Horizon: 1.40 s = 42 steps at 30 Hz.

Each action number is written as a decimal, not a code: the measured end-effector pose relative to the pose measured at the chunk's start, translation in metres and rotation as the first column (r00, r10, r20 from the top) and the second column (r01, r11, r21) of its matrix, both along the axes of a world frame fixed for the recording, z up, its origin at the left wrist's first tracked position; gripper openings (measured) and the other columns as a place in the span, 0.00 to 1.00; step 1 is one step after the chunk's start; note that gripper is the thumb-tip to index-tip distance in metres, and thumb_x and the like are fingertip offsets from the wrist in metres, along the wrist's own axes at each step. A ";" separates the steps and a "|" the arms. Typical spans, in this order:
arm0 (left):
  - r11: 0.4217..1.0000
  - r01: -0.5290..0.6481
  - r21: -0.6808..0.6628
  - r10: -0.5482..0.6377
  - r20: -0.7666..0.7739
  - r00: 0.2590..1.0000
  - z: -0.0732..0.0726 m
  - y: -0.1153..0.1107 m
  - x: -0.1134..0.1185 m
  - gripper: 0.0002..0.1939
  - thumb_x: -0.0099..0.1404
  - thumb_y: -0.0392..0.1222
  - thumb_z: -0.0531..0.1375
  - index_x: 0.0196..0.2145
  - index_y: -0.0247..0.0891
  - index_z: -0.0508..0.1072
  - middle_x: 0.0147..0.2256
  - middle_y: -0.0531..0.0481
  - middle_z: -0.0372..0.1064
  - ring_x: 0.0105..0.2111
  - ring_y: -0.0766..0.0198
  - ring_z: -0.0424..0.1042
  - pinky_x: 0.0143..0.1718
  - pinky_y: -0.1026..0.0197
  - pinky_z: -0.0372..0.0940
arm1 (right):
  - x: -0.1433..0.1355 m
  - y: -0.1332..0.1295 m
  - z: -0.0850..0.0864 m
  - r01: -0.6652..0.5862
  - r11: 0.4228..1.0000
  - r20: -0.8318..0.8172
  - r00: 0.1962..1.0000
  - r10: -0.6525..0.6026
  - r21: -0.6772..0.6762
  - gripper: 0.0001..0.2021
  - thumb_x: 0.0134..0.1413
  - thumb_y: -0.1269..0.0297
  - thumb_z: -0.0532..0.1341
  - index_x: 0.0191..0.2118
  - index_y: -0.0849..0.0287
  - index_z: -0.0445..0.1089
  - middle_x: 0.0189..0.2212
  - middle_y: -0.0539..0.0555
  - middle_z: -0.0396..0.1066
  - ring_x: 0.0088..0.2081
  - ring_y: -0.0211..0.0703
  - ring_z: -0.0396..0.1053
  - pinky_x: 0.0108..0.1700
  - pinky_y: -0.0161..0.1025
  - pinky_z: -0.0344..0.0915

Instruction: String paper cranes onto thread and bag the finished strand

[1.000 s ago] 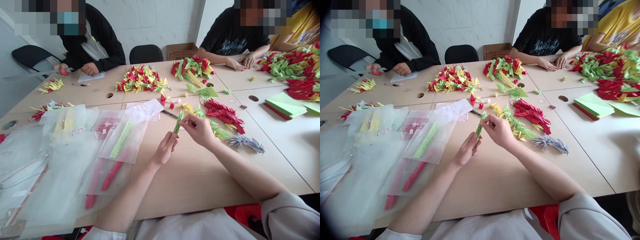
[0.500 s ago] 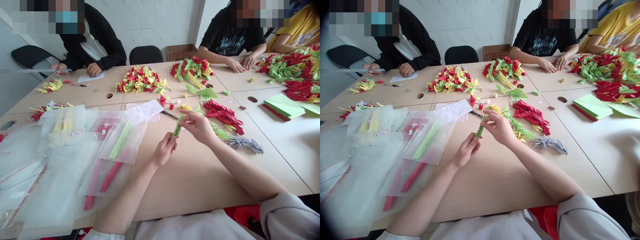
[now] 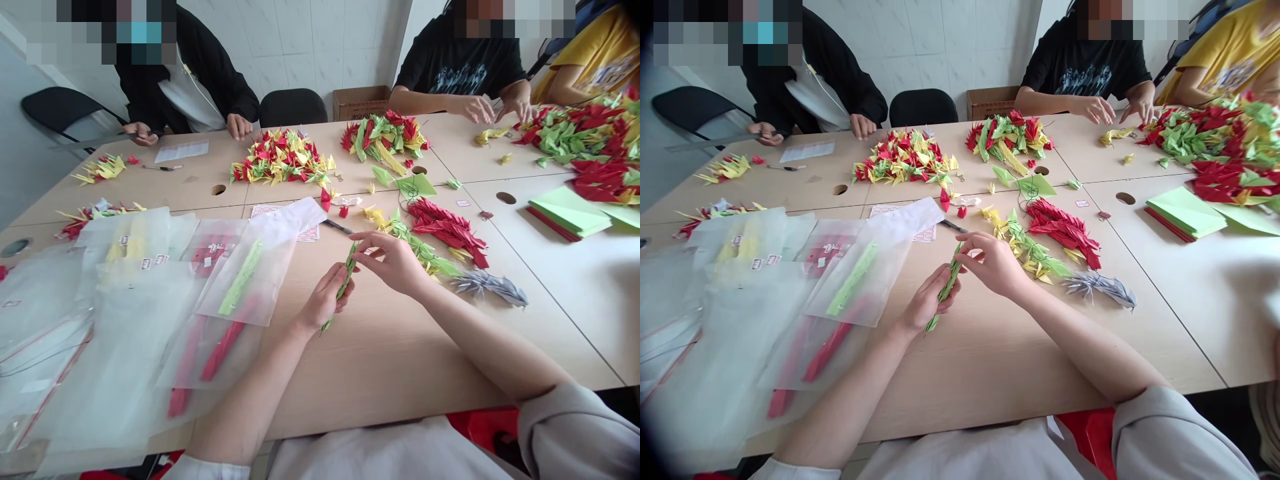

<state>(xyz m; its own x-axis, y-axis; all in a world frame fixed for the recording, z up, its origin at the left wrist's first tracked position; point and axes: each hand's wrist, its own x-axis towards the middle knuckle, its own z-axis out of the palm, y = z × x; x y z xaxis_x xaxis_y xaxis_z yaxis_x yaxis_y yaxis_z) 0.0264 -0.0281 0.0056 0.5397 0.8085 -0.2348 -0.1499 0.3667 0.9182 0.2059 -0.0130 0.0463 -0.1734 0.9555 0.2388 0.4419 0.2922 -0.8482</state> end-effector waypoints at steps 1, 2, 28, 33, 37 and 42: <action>1.000 0.005 -0.002 -0.005 0.000 1.000 0.000 0.000 0.000 0.16 0.69 0.55 0.53 0.44 0.40 0.67 0.27 0.56 0.59 0.16 0.75 0.48 0.17 0.69 0.43 | 0.000 0.001 0.000 0.004 1.000 0.001 1.000 -0.004 0.003 0.07 0.57 0.62 0.62 0.31 0.58 0.72 0.48 0.57 0.74 0.45 0.47 0.74 0.42 0.42 0.74; 1.000 0.010 -0.001 -0.010 0.001 1.000 0.000 0.000 0.000 0.16 0.69 0.55 0.53 0.43 0.40 0.67 0.26 0.56 0.59 0.16 0.75 0.48 0.17 0.69 0.43 | 0.001 0.001 -0.001 0.008 1.000 0.001 1.000 -0.008 0.005 0.07 0.57 0.62 0.62 0.31 0.58 0.72 0.47 0.57 0.75 0.45 0.47 0.75 0.41 0.42 0.74; 0.997 0.074 0.029 -0.075 0.014 0.997 0.004 -0.003 -0.001 0.16 0.71 0.55 0.48 0.40 0.41 0.65 0.25 0.57 0.57 0.16 0.74 0.48 0.16 0.69 0.46 | 0.008 0.005 0.001 0.018 0.997 0.004 1.000 -0.017 -0.077 0.06 0.57 0.62 0.62 0.36 0.58 0.71 0.38 0.55 0.77 0.35 0.42 0.75 0.38 0.39 0.72; 0.991 0.129 -0.034 -0.128 0.026 0.991 0.007 -0.003 -0.002 0.17 0.71 0.56 0.48 0.41 0.40 0.65 0.25 0.57 0.55 0.15 0.75 0.46 0.15 0.69 0.41 | 0.020 0.009 0.013 -0.156 0.987 0.035 0.987 0.155 0.035 0.08 0.62 0.60 0.59 0.41 0.57 0.72 0.46 0.57 0.73 0.47 0.46 0.72 0.45 0.41 0.71; 0.986 0.149 -0.072 -0.145 0.054 0.988 0.010 -0.002 -0.004 0.18 0.71 0.57 0.48 0.40 0.40 0.65 0.24 0.58 0.53 0.15 0.75 0.44 0.15 0.69 0.39 | 0.027 0.010 0.021 -0.301 0.949 0.133 0.948 0.287 0.093 0.08 0.61 0.61 0.60 0.42 0.55 0.74 0.50 0.57 0.71 0.51 0.48 0.69 0.52 0.46 0.68; 0.949 0.274 -0.153 -0.255 0.133 0.958 0.008 0.001 -0.006 0.19 0.71 0.57 0.47 0.40 0.39 0.65 0.23 0.58 0.55 0.14 0.76 0.43 0.14 0.70 0.40 | 0.029 0.012 0.016 -0.505 0.863 0.087 0.860 0.503 -0.002 0.10 0.60 0.60 0.62 0.45 0.57 0.75 0.48 0.58 0.73 0.48 0.48 0.72 0.51 0.46 0.69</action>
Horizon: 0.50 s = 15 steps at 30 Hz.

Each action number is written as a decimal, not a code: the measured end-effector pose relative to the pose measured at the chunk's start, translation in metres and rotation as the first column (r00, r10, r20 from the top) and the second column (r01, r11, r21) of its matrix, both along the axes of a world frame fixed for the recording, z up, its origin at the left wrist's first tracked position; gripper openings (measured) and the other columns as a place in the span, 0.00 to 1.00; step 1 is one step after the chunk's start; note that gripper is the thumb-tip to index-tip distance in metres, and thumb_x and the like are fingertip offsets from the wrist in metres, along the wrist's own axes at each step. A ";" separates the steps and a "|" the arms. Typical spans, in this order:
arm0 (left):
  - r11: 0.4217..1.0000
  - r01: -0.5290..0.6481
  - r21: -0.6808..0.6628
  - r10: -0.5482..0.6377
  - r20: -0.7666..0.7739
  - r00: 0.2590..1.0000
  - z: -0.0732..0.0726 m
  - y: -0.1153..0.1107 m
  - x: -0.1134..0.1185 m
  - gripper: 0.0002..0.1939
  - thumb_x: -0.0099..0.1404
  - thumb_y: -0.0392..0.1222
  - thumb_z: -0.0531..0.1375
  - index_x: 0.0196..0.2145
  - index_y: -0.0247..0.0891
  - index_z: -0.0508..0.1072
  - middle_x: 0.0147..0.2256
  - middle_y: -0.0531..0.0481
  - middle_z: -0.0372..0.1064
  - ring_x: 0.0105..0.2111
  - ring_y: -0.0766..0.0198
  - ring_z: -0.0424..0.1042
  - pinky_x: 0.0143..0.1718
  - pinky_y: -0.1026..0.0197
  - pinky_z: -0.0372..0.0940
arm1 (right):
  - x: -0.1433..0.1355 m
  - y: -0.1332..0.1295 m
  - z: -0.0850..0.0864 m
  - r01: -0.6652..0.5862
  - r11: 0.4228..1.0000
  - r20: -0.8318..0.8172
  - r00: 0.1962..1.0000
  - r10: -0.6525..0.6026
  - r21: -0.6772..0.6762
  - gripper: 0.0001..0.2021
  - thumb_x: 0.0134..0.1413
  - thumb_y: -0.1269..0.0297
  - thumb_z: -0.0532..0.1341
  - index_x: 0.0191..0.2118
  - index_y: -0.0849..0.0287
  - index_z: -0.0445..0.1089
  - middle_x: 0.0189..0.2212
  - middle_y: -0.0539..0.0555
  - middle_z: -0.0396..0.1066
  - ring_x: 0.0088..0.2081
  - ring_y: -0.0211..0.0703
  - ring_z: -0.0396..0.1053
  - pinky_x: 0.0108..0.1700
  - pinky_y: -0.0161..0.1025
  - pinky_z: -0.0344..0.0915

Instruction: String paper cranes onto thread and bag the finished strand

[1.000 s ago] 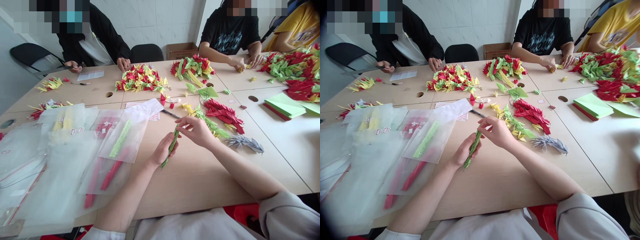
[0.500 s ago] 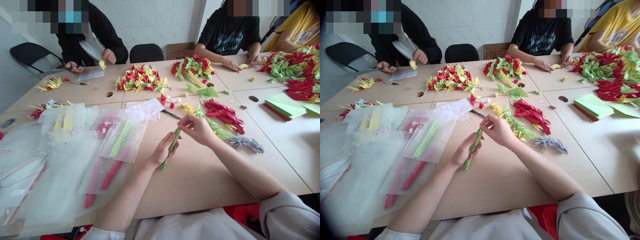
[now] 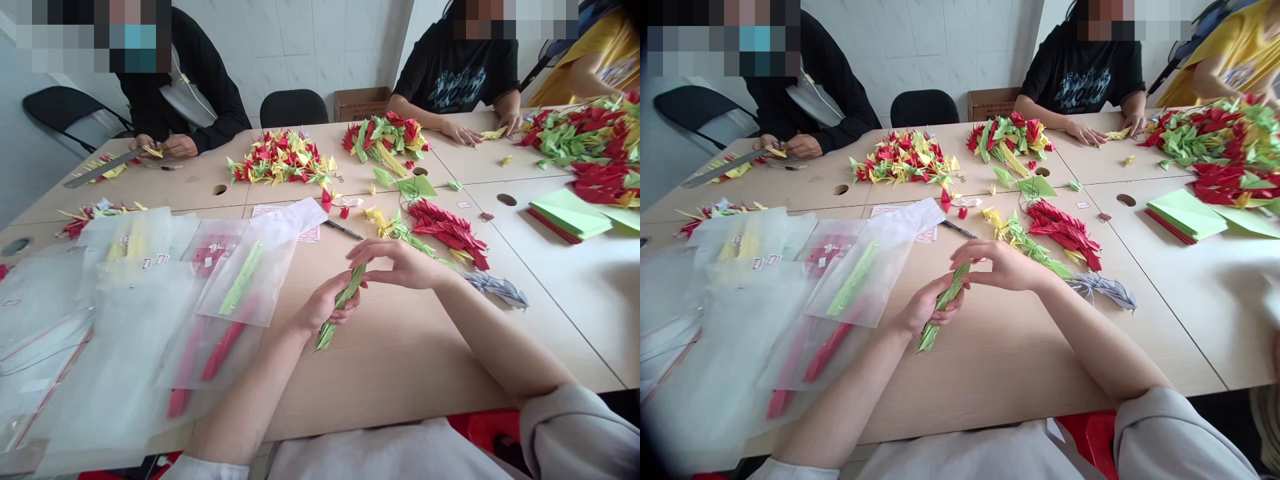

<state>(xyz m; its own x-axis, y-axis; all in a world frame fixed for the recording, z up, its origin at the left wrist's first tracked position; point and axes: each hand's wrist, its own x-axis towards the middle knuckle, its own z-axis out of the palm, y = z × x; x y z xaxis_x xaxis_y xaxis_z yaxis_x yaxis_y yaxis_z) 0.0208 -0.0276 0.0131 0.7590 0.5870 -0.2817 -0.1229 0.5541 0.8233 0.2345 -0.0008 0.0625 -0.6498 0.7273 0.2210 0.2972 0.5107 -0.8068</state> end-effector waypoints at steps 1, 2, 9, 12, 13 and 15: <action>0.999 0.036 -0.003 -0.036 -0.003 0.999 0.000 0.001 -0.001 0.21 0.71 0.58 0.46 0.41 0.38 0.66 0.23 0.57 0.57 0.13 0.76 0.45 0.14 0.70 0.42 | 0.000 0.001 -0.003 -0.007 0.998 -0.011 1.000 0.007 -0.063 0.10 0.60 0.59 0.62 0.43 0.58 0.75 0.44 0.58 0.75 0.45 0.46 0.74 0.48 0.44 0.71; 0.998 0.061 0.007 -0.061 -0.014 0.998 0.000 0.003 -0.003 0.24 0.71 0.59 0.45 0.44 0.36 0.67 0.24 0.55 0.61 0.14 0.75 0.51 0.15 0.70 0.47 | 0.001 0.002 -0.006 0.006 0.992 -0.019 1.000 -0.008 -0.126 0.10 0.60 0.59 0.62 0.41 0.59 0.76 0.40 0.57 0.76 0.40 0.45 0.75 0.44 0.43 0.72; 0.777 -0.006 0.629 0.332 -0.402 0.853 0.024 0.017 -0.032 0.28 0.67 0.59 0.56 0.57 0.40 0.65 0.56 0.41 0.67 0.57 0.54 0.66 0.57 0.53 0.61 | 0.017 -0.004 -0.042 0.472 0.829 0.031 0.873 -0.486 -0.299 0.14 0.54 0.53 0.64 0.37 0.60 0.75 0.28 0.53 0.76 0.30 0.42 0.75 0.34 0.38 0.71; 0.589 0.171 0.790 0.483 -0.514 0.709 0.038 0.015 -0.043 0.26 0.65 0.55 0.60 0.57 0.42 0.65 0.57 0.45 0.66 0.58 0.54 0.64 0.58 0.52 0.60 | 0.025 -0.019 -0.055 0.522 0.837 0.184 0.850 -0.494 -0.166 0.12 0.58 0.55 0.61 0.36 0.58 0.74 0.32 0.53 0.76 0.32 0.44 0.75 0.37 0.41 0.71; 0.549 0.255 0.796 0.485 -0.552 0.679 0.039 0.014 -0.044 0.25 0.65 0.54 0.60 0.56 0.43 0.66 0.56 0.46 0.67 0.57 0.53 0.65 0.58 0.51 0.61 | 0.027 -0.024 -0.058 0.500 0.861 0.231 0.852 -0.469 -0.095 0.11 0.58 0.55 0.61 0.38 0.57 0.74 0.35 0.55 0.76 0.35 0.45 0.75 0.39 0.43 0.71; 0.485 0.411 0.772 0.448 -0.623 0.641 0.038 0.011 -0.044 0.24 0.64 0.51 0.62 0.55 0.44 0.67 0.55 0.47 0.67 0.55 0.53 0.67 0.55 0.51 0.63 | 0.028 -0.031 -0.061 0.417 0.908 0.273 0.870 -0.410 0.034 0.13 0.58 0.56 0.62 0.46 0.56 0.72 0.45 0.57 0.74 0.44 0.49 0.73 0.46 0.47 0.70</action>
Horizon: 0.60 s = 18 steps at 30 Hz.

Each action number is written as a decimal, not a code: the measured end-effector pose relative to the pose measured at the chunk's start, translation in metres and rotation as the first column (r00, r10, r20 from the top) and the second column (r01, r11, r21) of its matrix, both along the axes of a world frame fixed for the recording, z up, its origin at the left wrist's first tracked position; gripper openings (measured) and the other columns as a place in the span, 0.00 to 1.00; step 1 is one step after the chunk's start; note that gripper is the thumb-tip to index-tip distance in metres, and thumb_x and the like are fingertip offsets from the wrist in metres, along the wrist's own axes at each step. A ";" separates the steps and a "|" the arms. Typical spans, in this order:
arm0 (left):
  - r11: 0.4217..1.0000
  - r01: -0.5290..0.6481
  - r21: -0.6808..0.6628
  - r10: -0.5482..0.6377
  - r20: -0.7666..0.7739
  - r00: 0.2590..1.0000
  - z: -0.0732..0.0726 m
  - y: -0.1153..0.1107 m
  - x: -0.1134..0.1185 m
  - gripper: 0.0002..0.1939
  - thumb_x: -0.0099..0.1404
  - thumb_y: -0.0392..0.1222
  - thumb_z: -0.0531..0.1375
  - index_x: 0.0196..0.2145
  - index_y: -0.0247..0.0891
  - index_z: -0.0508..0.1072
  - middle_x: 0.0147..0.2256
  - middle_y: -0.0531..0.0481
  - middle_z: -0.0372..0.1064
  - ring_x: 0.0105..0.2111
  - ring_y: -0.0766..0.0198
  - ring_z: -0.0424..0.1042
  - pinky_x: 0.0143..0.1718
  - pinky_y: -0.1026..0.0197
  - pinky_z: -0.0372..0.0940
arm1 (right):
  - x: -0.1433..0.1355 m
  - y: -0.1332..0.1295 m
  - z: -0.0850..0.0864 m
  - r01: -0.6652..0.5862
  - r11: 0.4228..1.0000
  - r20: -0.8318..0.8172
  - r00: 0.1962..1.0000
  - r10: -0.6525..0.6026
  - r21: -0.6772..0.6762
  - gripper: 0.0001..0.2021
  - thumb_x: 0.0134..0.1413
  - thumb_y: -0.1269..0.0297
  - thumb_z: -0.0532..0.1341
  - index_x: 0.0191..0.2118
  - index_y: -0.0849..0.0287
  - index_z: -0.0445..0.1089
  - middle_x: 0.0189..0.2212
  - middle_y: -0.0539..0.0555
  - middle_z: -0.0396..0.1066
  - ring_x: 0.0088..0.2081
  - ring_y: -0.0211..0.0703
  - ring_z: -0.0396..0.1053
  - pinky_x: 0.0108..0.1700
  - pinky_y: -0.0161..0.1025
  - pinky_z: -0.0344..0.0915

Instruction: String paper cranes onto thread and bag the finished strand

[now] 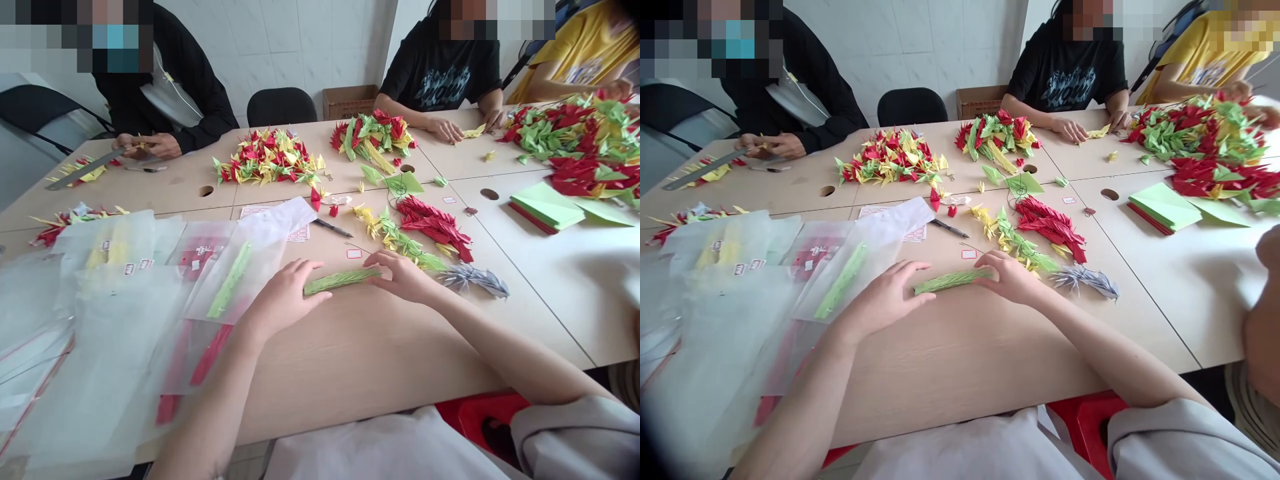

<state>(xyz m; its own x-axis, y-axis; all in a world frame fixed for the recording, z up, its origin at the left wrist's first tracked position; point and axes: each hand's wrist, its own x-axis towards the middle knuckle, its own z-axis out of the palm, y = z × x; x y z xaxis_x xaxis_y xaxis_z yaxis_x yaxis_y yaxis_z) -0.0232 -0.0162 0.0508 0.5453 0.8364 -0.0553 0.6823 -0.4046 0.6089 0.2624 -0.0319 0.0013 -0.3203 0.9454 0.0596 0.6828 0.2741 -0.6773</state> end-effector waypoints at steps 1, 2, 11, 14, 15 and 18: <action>0.999 0.043 0.013 -0.042 -0.046 0.998 -0.004 -0.001 0.001 0.23 0.63 0.50 0.63 0.55 0.44 0.68 0.54 0.48 0.68 0.54 0.52 0.68 0.54 0.51 0.64 | -0.001 -0.002 -0.002 -0.052 0.998 0.025 0.998 0.051 0.043 0.17 0.57 0.55 0.64 0.50 0.55 0.71 0.49 0.59 0.72 0.48 0.52 0.72 0.49 0.48 0.69; 0.997 0.074 0.027 -0.072 -0.074 0.995 -0.010 -0.001 0.002 0.23 0.63 0.49 0.63 0.54 0.43 0.68 0.54 0.48 0.68 0.52 0.52 0.69 0.53 0.51 0.64 | -0.002 -0.002 -0.004 -0.100 0.992 0.042 0.994 0.097 0.080 0.21 0.56 0.55 0.65 0.54 0.55 0.69 0.52 0.60 0.70 0.51 0.54 0.70 0.52 0.50 0.68; 0.974 0.053 0.221 -0.061 0.032 0.998 -0.068 0.013 -0.001 0.11 0.65 0.45 0.63 0.44 0.42 0.75 0.42 0.49 0.71 0.45 0.58 0.70 0.48 0.56 0.65 | -0.010 0.014 -0.026 -0.247 0.956 0.033 0.969 0.244 0.160 0.15 0.57 0.59 0.66 0.49 0.56 0.74 0.43 0.58 0.73 0.47 0.51 0.70 0.51 0.48 0.67; 0.972 0.074 0.225 -0.092 0.069 0.993 -0.070 0.015 -0.002 0.09 0.65 0.44 0.63 0.42 0.43 0.75 0.41 0.50 0.71 0.43 0.59 0.70 0.45 0.57 0.65 | -0.009 0.014 -0.027 -0.254 0.954 0.008 0.967 0.256 0.157 0.14 0.58 0.59 0.65 0.48 0.56 0.74 0.41 0.57 0.72 0.45 0.49 0.70 0.50 0.47 0.67; 0.971 0.068 0.228 -0.086 0.070 0.994 -0.070 0.014 -0.002 0.09 0.64 0.44 0.63 0.43 0.43 0.75 0.41 0.50 0.70 0.43 0.59 0.70 0.45 0.57 0.65 | -0.010 0.014 -0.027 -0.254 0.954 0.011 0.967 0.256 0.158 0.14 0.57 0.59 0.65 0.48 0.56 0.74 0.42 0.57 0.72 0.46 0.49 0.70 0.49 0.47 0.66; 0.968 0.051 0.246 -0.069 0.068 0.995 -0.071 0.012 0.004 0.12 0.63 0.44 0.64 0.45 0.43 0.74 0.42 0.50 0.70 0.43 0.58 0.69 0.47 0.55 0.64 | -0.016 0.013 -0.028 -0.229 0.956 0.038 0.974 0.225 0.182 0.17 0.56 0.57 0.66 0.50 0.55 0.73 0.44 0.58 0.72 0.48 0.51 0.68 0.51 0.49 0.65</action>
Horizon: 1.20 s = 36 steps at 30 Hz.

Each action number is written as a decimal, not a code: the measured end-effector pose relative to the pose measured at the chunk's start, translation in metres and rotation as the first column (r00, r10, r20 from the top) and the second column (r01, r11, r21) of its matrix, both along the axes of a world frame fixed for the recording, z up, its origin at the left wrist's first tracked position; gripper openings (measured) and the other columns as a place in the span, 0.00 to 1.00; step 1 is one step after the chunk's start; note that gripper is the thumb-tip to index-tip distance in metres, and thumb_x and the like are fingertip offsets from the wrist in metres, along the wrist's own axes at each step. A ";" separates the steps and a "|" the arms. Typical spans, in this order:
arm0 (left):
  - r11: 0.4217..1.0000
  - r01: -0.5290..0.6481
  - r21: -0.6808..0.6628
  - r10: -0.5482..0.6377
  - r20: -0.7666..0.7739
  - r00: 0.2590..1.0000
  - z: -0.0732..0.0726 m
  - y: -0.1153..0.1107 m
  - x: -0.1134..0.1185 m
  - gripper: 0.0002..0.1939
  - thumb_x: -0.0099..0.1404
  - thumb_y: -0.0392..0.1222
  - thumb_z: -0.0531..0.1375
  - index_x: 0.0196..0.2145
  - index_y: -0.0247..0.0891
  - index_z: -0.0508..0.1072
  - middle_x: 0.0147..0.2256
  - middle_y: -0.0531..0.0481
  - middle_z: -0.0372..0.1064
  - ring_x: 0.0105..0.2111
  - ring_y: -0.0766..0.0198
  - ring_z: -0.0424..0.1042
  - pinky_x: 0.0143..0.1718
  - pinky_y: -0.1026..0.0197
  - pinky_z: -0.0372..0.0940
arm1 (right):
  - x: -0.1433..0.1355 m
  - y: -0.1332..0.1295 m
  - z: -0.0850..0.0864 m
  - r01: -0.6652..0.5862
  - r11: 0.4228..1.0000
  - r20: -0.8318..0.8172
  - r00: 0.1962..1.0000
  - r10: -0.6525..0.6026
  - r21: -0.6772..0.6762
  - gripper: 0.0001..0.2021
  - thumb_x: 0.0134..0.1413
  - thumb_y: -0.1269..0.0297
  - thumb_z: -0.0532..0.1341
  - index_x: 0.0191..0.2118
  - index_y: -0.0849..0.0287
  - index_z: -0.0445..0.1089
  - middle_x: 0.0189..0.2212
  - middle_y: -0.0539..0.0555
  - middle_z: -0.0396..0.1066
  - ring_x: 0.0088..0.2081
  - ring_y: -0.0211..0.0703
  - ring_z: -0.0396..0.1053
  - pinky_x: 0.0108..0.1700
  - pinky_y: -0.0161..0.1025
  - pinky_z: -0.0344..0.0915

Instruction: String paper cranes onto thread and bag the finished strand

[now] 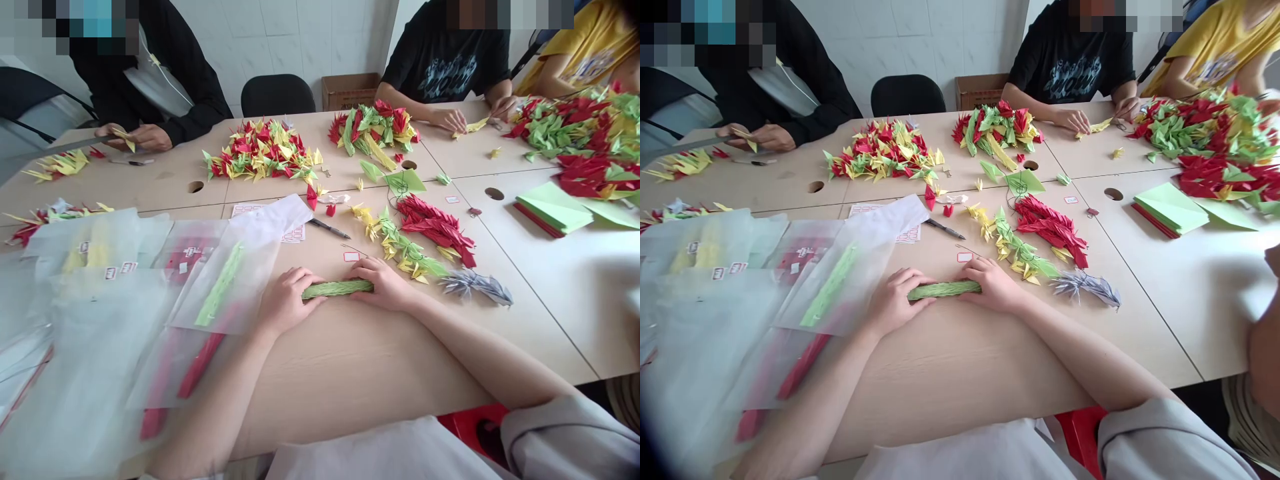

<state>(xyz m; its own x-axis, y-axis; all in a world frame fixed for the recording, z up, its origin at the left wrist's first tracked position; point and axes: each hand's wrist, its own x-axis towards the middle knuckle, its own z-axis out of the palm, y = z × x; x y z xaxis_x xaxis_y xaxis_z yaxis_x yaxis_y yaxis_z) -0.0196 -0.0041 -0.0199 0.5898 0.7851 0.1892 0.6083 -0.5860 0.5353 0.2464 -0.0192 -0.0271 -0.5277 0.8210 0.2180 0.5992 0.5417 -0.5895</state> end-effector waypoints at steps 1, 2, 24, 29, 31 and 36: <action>1.000 0.004 0.005 -0.004 0.006 1.000 -0.001 -0.001 0.003 0.13 0.63 0.43 0.65 0.45 0.42 0.74 0.42 0.49 0.70 0.44 0.58 0.69 0.47 0.55 0.64 | -0.003 -0.001 -0.001 0.012 1.000 0.003 1.000 -0.012 0.012 0.18 0.56 0.56 0.67 0.51 0.55 0.72 0.44 0.58 0.72 0.48 0.52 0.68 0.51 0.49 0.65; 1.000 0.013 0.007 -0.013 0.017 1.000 -0.002 -0.002 0.005 0.13 0.63 0.43 0.65 0.45 0.42 0.74 0.41 0.49 0.70 0.43 0.58 0.69 0.47 0.55 0.64 | -0.006 -0.001 -0.002 0.017 1.000 0.002 1.000 -0.017 0.021 0.19 0.55 0.56 0.67 0.51 0.55 0.72 0.43 0.58 0.72 0.48 0.52 0.68 0.52 0.50 0.64; 0.999 0.043 -0.003 -0.043 -0.020 0.999 0.017 -0.008 -0.001 0.30 0.62 0.52 0.65 0.58 0.43 0.64 0.55 0.43 0.66 0.55 0.51 0.66 0.57 0.50 0.61 | 0.008 -0.008 0.016 0.001 0.997 0.033 0.999 -0.004 0.073 0.29 0.60 0.50 0.61 0.64 0.55 0.59 0.57 0.63 0.65 0.57 0.56 0.65 0.55 0.52 0.65; 0.995 0.047 -0.087 -0.054 -0.078 0.995 0.028 -0.004 -0.026 0.20 0.62 0.46 0.65 0.51 0.44 0.70 0.49 0.48 0.69 0.50 0.56 0.69 0.52 0.54 0.65 | 0.032 -0.007 0.019 -0.071 0.996 0.046 0.996 0.074 -0.057 0.25 0.59 0.54 0.63 0.59 0.55 0.64 0.52 0.61 0.68 0.53 0.53 0.68 0.52 0.49 0.69; 0.991 0.061 -0.117 -0.073 -0.110 0.991 0.027 -0.003 -0.030 0.16 0.62 0.44 0.65 0.48 0.43 0.71 0.45 0.49 0.69 0.47 0.57 0.70 0.49 0.55 0.66 | 0.035 -0.005 0.015 -0.062 0.994 0.035 0.997 0.065 -0.087 0.23 0.56 0.55 0.65 0.56 0.57 0.67 0.49 0.61 0.69 0.50 0.52 0.69 0.51 0.48 0.70; 0.994 0.061 -0.095 -0.075 -0.146 0.986 0.019 -0.001 -0.027 0.07 0.66 0.43 0.61 0.41 0.40 0.71 0.41 0.48 0.71 0.43 0.57 0.71 0.47 0.54 0.67 | 0.038 -0.002 0.005 -0.016 0.992 -0.006 1.000 0.015 -0.127 0.13 0.58 0.59 0.64 0.48 0.56 0.72 0.45 0.59 0.70 0.45 0.49 0.71 0.45 0.45 0.73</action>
<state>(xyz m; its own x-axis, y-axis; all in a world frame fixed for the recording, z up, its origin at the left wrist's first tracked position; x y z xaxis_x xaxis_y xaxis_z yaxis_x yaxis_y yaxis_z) -0.0469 -0.0053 -0.0005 0.6586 0.7521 0.0257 0.6459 -0.5825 0.4934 0.2841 -0.0213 -0.0223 -0.5397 0.8339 0.1154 0.5882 0.4716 -0.6570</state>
